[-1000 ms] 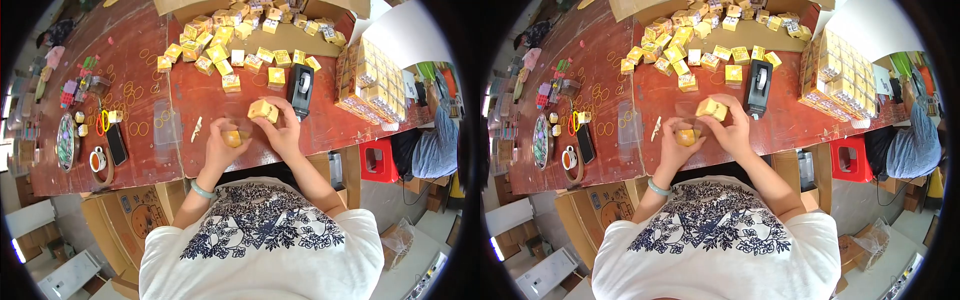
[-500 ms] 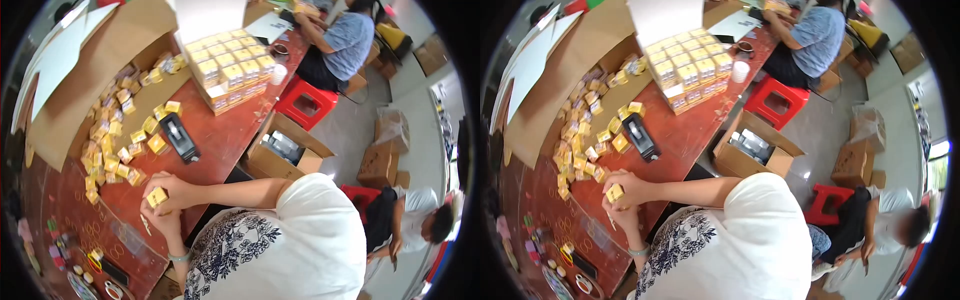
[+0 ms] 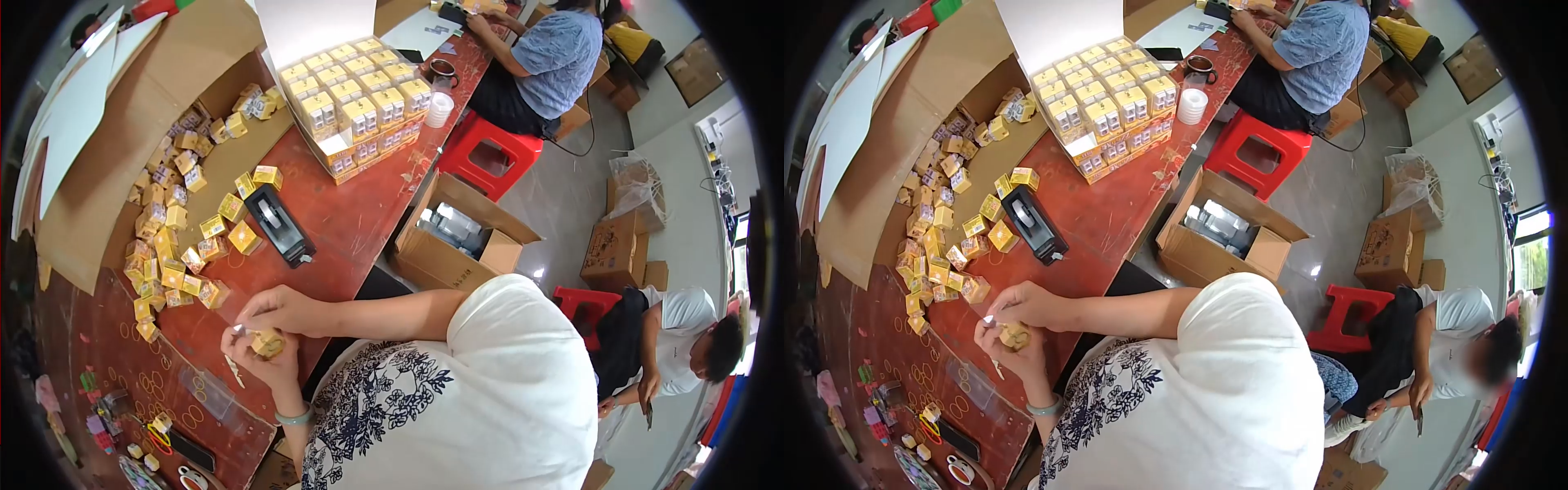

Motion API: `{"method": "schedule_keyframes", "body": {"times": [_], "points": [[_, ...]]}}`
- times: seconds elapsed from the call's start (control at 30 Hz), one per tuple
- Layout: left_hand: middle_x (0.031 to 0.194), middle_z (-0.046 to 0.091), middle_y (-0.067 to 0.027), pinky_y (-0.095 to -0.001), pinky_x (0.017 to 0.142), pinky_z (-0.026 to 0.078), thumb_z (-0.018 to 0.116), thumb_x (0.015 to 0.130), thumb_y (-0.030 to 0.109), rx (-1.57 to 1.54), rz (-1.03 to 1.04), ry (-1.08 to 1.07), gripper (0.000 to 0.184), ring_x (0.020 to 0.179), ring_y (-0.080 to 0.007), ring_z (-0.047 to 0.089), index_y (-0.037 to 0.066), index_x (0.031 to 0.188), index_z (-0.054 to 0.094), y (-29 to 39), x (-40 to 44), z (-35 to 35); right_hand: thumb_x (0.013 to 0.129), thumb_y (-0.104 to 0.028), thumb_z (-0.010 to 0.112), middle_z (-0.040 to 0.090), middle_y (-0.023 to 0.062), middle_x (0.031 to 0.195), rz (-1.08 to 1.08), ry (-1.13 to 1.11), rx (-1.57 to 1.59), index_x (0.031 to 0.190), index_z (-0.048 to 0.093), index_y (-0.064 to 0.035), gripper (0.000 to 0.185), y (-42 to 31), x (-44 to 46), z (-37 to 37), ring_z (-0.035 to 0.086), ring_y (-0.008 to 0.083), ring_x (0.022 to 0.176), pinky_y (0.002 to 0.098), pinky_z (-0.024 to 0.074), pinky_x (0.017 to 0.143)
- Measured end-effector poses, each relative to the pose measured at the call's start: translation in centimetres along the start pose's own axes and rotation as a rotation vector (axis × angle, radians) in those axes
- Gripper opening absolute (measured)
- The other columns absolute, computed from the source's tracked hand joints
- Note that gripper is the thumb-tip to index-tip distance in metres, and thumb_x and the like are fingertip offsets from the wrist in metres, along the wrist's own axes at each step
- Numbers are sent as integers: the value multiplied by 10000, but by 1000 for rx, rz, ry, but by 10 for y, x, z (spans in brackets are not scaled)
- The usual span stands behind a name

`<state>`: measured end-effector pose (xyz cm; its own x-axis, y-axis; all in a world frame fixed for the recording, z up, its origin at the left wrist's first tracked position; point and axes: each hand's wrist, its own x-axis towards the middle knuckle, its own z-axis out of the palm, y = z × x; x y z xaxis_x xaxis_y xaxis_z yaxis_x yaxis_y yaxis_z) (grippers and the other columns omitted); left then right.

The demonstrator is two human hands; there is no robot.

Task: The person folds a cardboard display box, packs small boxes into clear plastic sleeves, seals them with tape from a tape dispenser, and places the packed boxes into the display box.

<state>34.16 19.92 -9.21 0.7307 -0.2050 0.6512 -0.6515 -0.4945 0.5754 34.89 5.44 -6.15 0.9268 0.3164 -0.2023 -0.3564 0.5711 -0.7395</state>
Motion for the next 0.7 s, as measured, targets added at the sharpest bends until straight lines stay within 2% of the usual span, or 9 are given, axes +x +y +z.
{"method": "schedule_keyframes", "body": {"times": [0.13, 0.17, 0.3, 0.37, 0.4, 0.47, 0.53, 0.63, 0.7], "points": [[1275, 452, -160, -367, 959, 445, 816, 692, 84, -99, -150, -17, 876, 1118, -317, 522, 33, 1400, 302, -1, -8, 1, 852, -134, 669, 711, 81, 1015, -826, -134, -430, 968, 699, -21, 165, 10, 7, 6, 646, 243, 980, 337, 482, 917], [1275, 452, -160, -367, 959, 445, 816, 692, 84, -101, -144, -8, 876, 1118, -317, 522, 33, 1400, 302, 3, -6, 2, 852, -134, 669, 711, 81, 1015, -832, -141, -437, 968, 699, -21, 165, 8, 6, 7, 646, 243, 980, 337, 482, 917], [1271, 453, -179, -357, 946, 450, 787, 740, 99, -281, -448, 123, 872, 1110, -284, 527, 29, 1429, 257, 31, 4, 4, 848, -110, 675, 714, 79, 1038, -902, -140, -721, 977, 700, -9, 166, -4, -7, 5, 645, 223, 1004, 355, 490, 923], [1256, 458, -191, -349, 932, 458, 755, 780, 111, -186, -271, 42, 856, 1085, -249, 536, 21, 1446, 225, 24, -4, 6, 855, -49, 692, 689, 114, 1175, -516, -242, -635, 996, 717, -8, 150, -3, 1, -11, 603, 285, 1141, 410, 467, 1000], [1256, 458, -191, -349, 932, 458, 755, 780, 111, -167, -257, 104, 856, 1085, -249, 536, 21, 1446, 225, 24, -2, 5, 855, -49, 692, 689, 114, 1175, -529, -304, -660, 996, 717, -8, 150, -6, 2, -7, 603, 285, 1141, 410, 467, 1000], [1332, 427, -204, -334, 932, 459, 630, 889, 157, -341, -423, 25, 706, 1100, -248, 540, 23, 1458, 235, 25, 2, 5, 822, -57, 713, 700, 93, 1130, -812, -231, -685, 1018, 711, -7, 202, -4, -1, 1, 606, 279, 1118, 381, 484, 949], [1290, 456, -193, -323, 896, 478, 643, 864, 81, -568, -503, 49, 726, 1059, -234, 556, 30, 1460, 233, 21, -1, 7, 828, -29, 710, 680, 120, 1188, -813, -254, -712, 1086, 712, -9, 259, -3, -2, -1, 585, 293, 1165, 368, 482, 962], [1248, 490, -180, -322, 871, 492, 654, 837, 28, -621, -624, -31, 750, 1019, -229, 573, 38, 1461, 238, 30, 4, 1, 850, -6, 689, 666, 141, 1221, -738, -276, -682, 1131, 706, -3, 282, -8, -4, -2, 574, 282, 1190, 356, 479, 977], [1230, 511, -186, -323, 857, 500, 688, 809, 46, -553, -550, -1, 790, 1005, -236, 588, 32, 1458, 237, 21, 3, 1, 854, -6, 688, 665, 142, 1223, -735, -301, -705, 1136, 703, -1, 283, -11, -3, 2, 574, 279, 1191, 357, 478, 978]]}}
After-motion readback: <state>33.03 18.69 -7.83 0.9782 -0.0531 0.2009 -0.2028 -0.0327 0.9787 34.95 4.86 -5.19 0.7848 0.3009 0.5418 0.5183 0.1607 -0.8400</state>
